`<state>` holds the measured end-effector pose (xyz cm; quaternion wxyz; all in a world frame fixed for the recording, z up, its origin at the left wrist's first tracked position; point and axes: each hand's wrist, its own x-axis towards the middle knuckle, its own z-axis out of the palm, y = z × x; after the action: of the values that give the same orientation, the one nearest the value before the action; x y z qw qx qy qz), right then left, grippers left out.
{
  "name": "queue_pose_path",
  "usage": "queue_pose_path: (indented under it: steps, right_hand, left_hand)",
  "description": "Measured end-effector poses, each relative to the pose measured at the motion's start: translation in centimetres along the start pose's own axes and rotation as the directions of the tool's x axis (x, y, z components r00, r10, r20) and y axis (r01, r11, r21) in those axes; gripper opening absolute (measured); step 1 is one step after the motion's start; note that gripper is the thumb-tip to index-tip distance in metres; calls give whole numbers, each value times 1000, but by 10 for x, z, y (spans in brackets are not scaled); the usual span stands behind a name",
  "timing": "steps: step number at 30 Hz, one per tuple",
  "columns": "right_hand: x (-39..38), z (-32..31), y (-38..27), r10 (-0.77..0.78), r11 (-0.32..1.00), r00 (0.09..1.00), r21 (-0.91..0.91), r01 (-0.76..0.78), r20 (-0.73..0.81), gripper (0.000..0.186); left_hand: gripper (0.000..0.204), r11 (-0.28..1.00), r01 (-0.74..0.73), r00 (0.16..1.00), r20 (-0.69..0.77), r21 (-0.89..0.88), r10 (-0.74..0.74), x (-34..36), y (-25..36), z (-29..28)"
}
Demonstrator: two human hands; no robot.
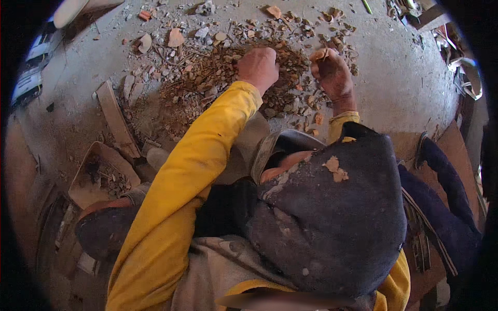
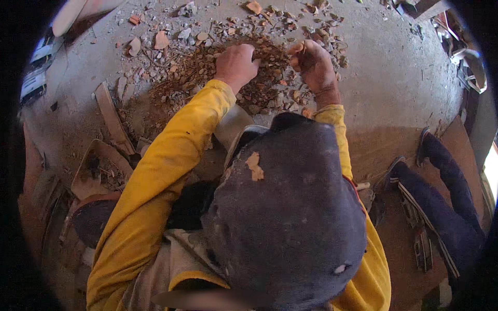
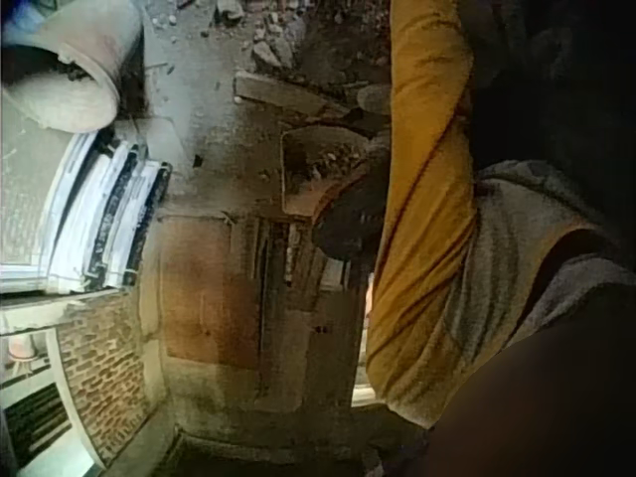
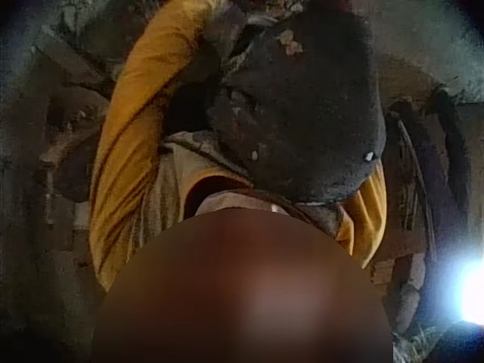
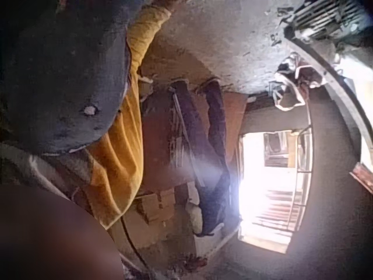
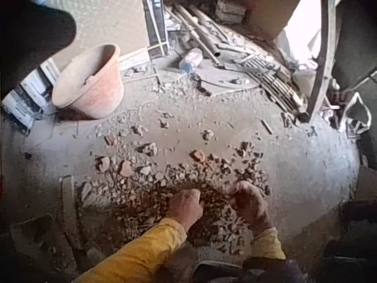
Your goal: Manually sorting through construction debris and terracotta fragments on a dusty floor.
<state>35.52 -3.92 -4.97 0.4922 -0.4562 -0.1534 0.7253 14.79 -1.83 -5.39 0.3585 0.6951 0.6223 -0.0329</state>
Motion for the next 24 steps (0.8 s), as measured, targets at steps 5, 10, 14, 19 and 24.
queue_pose_path:
  steps: [5, 10, 14, 19, 24]
  right_hand:
    - [10, 1, 5, 14, 918, 990, -390, -67, -137, 30]
    - [21, 0, 15, -164, 594, 986, -799, 89, -12, 29]
    - [26, 8, 16, -235, 185, 972, -982, 39, -5, 31]
    - [29, 47, 8, -253, -212, 965, -970, -119, -63, 31]
    - [42, 43, 14, -222, -288, 966, -938, -193, -130, 31]
  left_hand:
    - [31, 999, 14, 1000, 1, -35, -14, 7, -1, 5]
    - [27, 995, 17, 998, -54, -94, -23, -5, -13, -2]
    - [23, 991, -3, 999, -40, -131, -3, -11, -15, -4]
    - [28, 990, -130, 985, -123, -64, 121, -8, 2, 11]
    - [28, 1000, -9, 999, -54, -24, 7, -4, 16, 12]
